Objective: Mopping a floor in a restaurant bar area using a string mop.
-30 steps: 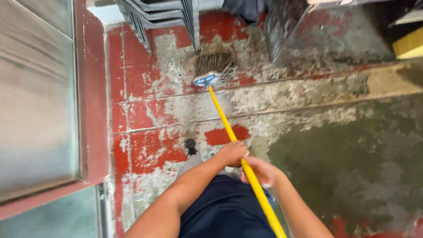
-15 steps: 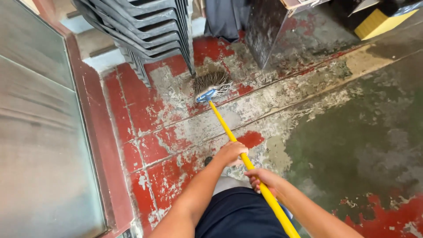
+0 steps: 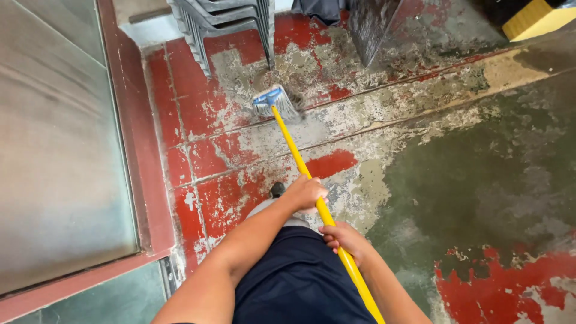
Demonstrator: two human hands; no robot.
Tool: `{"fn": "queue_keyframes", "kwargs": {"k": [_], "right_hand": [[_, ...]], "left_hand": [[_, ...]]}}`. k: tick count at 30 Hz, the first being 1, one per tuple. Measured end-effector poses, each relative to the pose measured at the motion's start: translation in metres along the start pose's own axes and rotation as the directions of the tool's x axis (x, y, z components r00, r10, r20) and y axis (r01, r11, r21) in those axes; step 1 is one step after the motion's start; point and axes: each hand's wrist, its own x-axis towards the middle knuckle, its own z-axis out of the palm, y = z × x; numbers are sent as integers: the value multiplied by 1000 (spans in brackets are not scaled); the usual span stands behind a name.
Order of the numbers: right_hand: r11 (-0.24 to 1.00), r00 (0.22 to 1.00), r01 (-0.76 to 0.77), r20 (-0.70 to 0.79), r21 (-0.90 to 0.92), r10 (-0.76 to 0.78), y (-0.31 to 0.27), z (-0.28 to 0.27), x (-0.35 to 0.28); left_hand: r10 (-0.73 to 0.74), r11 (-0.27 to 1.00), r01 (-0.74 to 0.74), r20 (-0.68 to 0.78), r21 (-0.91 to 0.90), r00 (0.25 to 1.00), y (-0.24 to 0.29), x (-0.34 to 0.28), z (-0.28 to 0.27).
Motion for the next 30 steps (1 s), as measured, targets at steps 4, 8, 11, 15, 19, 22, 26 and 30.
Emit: {"fn": "queue_keyframes", "kwargs": {"k": [4,8,11,15,19,22,26,30], "right_hand": [[990,991,113,76,-87,-107,-11,4,20],[981,989,145,56,-130,-139,-42,38,2],[982,982,167,108,-88,-157,-47,44,12],[964,979,197,77,-178,-186,-36,35,48],[988,996,73,-47,-133,-80,-10,17,78],[992,993,-68,-103,-104,57,-6,17,35],[951,994,-58,-102,-303,28,36,-16,59],[910,991,61,-83,-411,-104,12,-16,80]], "left_hand": [[-57,997,60,-66,41,996,-8,1,-36],[-19,993,38,-162,113,987,-14,-1,-70],[-87,986,112,-188,123,978,-16,-6,-85],[-236,964,255,-203,78,950,-23,-19,-70],[-372,912,374,-43,171,927,-14,-34,-30],[-406,913,405,200,48,892,-2,-58,6],[-419,892,452,359,-9,834,2,-53,-7],[-462,883,457,359,105,811,-31,-30,14]]}}
